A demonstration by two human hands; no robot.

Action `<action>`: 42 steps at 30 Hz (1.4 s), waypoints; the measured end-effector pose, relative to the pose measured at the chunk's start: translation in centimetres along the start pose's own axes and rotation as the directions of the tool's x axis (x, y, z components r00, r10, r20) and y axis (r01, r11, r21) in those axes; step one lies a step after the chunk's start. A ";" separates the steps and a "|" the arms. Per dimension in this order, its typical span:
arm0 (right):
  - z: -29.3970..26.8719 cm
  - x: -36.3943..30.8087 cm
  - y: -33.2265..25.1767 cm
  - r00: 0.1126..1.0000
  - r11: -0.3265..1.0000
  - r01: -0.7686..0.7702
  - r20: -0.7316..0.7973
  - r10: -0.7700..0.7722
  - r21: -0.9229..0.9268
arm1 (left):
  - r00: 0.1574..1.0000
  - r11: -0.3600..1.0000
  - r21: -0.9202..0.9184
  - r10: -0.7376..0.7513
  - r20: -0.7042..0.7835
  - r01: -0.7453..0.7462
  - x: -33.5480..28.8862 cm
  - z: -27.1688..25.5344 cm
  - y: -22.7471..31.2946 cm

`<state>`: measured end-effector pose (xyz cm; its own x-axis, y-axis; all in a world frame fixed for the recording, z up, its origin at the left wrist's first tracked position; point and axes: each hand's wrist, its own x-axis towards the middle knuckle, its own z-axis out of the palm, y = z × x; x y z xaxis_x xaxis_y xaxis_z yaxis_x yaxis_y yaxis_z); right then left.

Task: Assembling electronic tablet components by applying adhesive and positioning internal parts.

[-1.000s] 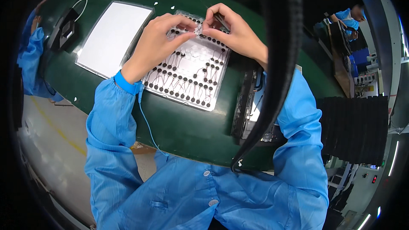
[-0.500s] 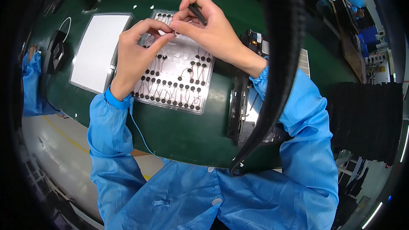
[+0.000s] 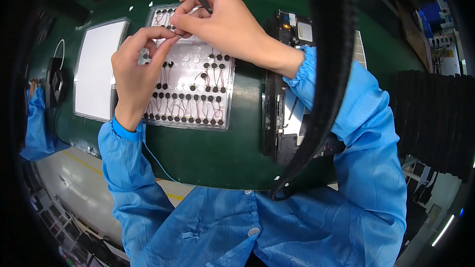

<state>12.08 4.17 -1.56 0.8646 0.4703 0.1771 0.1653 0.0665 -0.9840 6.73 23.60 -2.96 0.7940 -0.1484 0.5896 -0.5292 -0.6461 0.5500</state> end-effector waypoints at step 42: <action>-19.2 -16.9 -1.3 0.834 0.856 0.129 -0.413 -0.367 -0.501 | 0.941 0.948 -0.190 0.290 0.175 -0.257 6.3 14.2 17.2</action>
<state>6.33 -20.80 -2.87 0.8560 0.0040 0.5169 0.4903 -0.3232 -0.8094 6.90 0.94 1.87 0.6459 -0.4583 0.6106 -0.7622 -0.4316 0.4824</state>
